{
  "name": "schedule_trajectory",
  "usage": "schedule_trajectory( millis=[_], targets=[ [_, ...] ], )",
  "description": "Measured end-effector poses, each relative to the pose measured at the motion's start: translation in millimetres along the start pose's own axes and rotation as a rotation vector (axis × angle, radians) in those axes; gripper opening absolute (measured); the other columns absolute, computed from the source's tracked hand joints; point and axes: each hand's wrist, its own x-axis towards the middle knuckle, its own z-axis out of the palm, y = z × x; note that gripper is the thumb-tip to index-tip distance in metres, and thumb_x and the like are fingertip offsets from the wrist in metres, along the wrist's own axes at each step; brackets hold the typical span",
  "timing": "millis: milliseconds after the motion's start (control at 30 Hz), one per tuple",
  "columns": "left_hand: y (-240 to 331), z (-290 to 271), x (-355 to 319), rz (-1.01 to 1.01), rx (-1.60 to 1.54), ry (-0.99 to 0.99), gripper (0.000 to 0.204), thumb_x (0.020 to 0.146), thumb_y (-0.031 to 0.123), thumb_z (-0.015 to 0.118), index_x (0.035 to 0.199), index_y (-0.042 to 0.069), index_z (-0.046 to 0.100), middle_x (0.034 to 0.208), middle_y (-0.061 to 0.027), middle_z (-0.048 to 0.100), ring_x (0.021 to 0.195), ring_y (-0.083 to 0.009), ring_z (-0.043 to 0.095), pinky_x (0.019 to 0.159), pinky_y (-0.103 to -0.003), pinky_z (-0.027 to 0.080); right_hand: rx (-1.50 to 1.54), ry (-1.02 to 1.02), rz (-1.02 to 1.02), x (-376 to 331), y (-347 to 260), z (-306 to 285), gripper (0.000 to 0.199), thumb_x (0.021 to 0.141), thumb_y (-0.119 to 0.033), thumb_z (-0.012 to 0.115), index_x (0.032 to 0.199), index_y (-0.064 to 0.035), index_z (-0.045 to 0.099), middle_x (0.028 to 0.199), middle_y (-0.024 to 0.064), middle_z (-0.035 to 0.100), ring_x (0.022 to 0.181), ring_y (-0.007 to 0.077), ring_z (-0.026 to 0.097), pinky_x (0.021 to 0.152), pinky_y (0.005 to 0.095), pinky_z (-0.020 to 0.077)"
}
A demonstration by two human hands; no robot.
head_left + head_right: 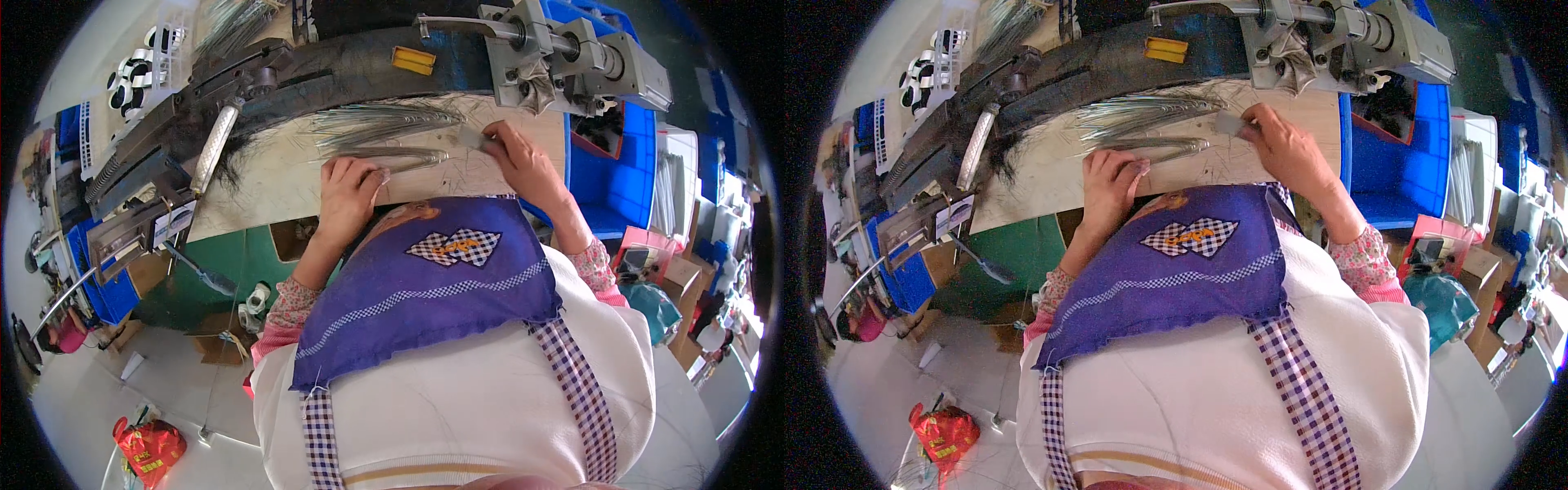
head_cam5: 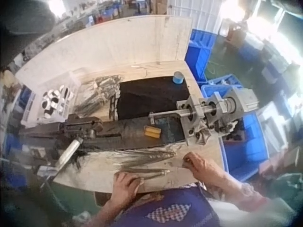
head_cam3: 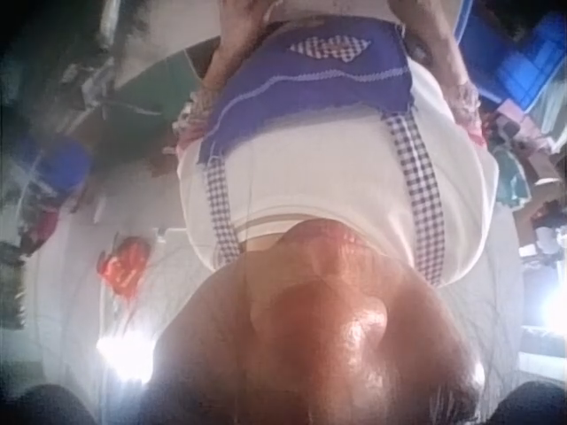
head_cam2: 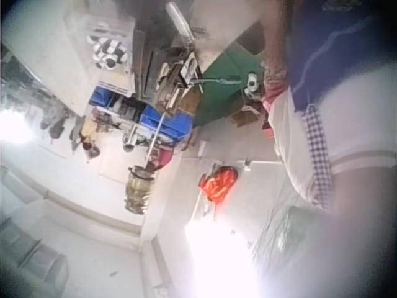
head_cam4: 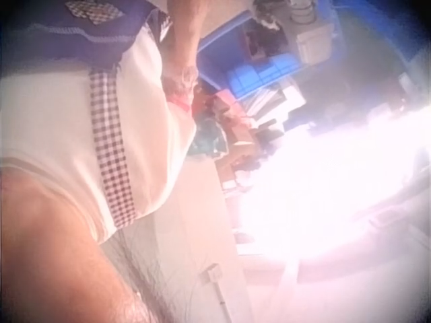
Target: Assemble and trim false eyelash strips using a specialized industrial machine and pliers.
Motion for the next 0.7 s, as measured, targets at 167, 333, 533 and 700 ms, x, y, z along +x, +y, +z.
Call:
schedule_trajectory(
  millis=[167, 333, 533, 700],
  targets=[
    [-1.4, 2.7, 3.1, -0.004, -0.056, 0.045, 0.016, 0.069, 0.007, 0.069, 0.085, 0.009, 0.066, 0.089, -0.0011, 0.057, 0.089, -0.0224, 0.054, 0.081, -0.039, 0.039, 0.068, -0.062, -0.454, 9.9, -18.2, 34.1, 0.027, 0.079, -0.02, 0.07, 0.101, -0.008, 0.06, 0.089, 0.0097, 0.064, 0.077, 0.0277, 0.064, 0.064, 0.0366, 0.0506],
    [0.2, -5.3, 1.3, -0.106, -0.092, 0.06, 0.021, 0.071, 0.009, 0.07, 0.091, 0.009, 0.066, 0.093, -0.0032, 0.058, 0.091, -0.0236, 0.054, 0.083, -0.039, 0.04, -0.008, -0.055, -0.581, 22.4, -24.4, 33.3, 0.019, 0.079, -0.014, 0.064, 0.096, -0.0078, 0.059, 0.086, 0.0096, 0.062, 0.077, 0.0307, 0.062, 0.064, 0.0404, 0.0502],
    [50.7, -63.9, 69.0, 0.019, 0.0, 0.14, 0.037, 0.075, 0.01, 0.068, 0.111, 0.01, 0.06, 0.104, -0.0051, 0.061, 0.1, -0.0262, 0.056, 0.092, -0.048, 0.039, 0.152, 0.032, -0.625, 41.0, -78.0, -16.1, 0.014, 0.078, -0.009, 0.062, 0.091, -0.0042, 0.059, 0.085, 0.0118, 0.063, 0.079, 0.0326, 0.062, 0.065, 0.0403, 0.0502],
    [16.0, -63.3, 112.0, -0.187, -0.334, -0.05, 0.017, 0.088, 0.008, 0.05, 0.098, 0.0, 0.061, 0.078, -0.0203, 0.062, 0.072, -0.0342, 0.062, 0.066, -0.036, 0.047, 0.266, 0.258, -0.568, 66.6, -96.5, -47.2, 0.016, 0.081, -0.006, 0.062, 0.097, -0.0045, 0.062, 0.084, 0.0146, 0.065, 0.077, 0.0324, 0.065, 0.065, 0.0364, 0.0511]
  ],
)
